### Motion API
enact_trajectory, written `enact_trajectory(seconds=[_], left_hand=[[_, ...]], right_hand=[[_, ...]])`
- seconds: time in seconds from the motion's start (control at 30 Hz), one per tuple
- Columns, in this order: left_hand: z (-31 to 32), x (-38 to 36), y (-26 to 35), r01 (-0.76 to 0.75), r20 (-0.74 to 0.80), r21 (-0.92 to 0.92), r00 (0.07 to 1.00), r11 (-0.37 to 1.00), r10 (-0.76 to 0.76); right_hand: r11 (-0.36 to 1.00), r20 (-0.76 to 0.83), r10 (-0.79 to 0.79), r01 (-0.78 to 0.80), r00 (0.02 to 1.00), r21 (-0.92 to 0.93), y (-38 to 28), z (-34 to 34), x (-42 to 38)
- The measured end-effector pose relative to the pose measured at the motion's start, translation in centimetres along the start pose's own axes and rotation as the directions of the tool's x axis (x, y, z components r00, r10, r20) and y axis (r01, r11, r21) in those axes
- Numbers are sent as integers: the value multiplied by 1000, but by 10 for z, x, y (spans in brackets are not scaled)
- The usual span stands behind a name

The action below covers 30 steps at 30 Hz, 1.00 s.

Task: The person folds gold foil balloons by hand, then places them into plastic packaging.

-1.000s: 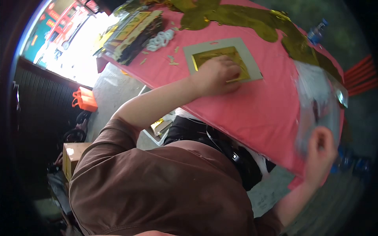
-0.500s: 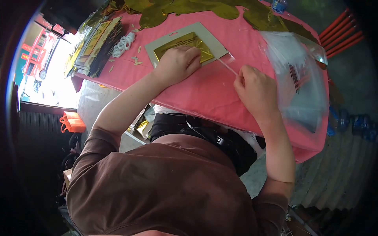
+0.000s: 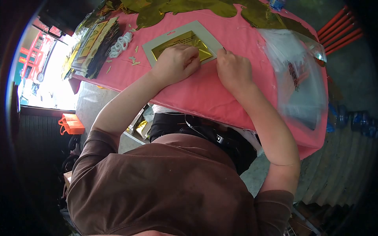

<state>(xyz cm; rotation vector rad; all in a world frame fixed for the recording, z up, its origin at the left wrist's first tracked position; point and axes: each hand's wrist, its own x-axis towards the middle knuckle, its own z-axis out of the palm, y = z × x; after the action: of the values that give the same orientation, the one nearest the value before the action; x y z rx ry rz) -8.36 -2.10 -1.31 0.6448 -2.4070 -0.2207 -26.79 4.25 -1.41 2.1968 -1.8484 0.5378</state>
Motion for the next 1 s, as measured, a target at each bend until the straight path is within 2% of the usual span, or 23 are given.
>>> enact_trajectory(seconds=[0.2, 0.33, 0.4, 0.47, 0.57, 0.63, 0.7, 0.73, 0.8, 0.83, 0.9, 1.0], left_hand=[[-6, 1, 4, 18, 32, -16, 999, 1000, -18], [-3, -1, -1, 37, 13, -12, 999, 999, -37], [-6, 0, -2, 68, 16, -16, 998, 998, -67], [-14, 0, -3, 226, 93, -213, 973, 950, -211], [-23, -3, -17, 173, 13, -259, 984, 950, -175], [-31, -7, -31, 132, 24, -217, 991, 967, -129], [-34, -11, -41, 63, 142, -127, 989, 990, -44], [-32, -15, -41, 68, 140, -121, 989, 990, -50], [-25, -24, -36, 16, 186, 78, 982, 997, -30], [-23, -26, -34, 16, 188, 78, 982, 997, -30], [-19, -27, -30, 35, 214, 147, 975, 989, -66], [-18, -27, -30, 16, 199, 168, 979, 986, -50]], right_hand=[[995, -44, -79, 81, 996, 51, 5, 8, 5], [995, -43, -64, 67, 997, 72, 7, 6, 3], [985, -51, -8, 17, 999, 173, 10, 4, 2], [978, -57, 18, -6, 998, 208, 13, -2, 0], [960, -26, 73, -64, 997, 272, 18, -13, -5], [949, 10, 97, -96, 995, 300, 16, -19, -9], [926, 0, 60, -56, 998, 373, 11, -24, -13], [925, 0, 54, -50, 999, 377, 7, -26, -14], [901, -26, -156, 153, 987, 406, -5, -27, -15], [901, -26, -154, 152, 988, 407, -13, -25, -15], [813, -81, -279, 281, 957, 509, -30, -19, -16], [852, -114, -279, 300, 954, 430, -44, -14, -15]])
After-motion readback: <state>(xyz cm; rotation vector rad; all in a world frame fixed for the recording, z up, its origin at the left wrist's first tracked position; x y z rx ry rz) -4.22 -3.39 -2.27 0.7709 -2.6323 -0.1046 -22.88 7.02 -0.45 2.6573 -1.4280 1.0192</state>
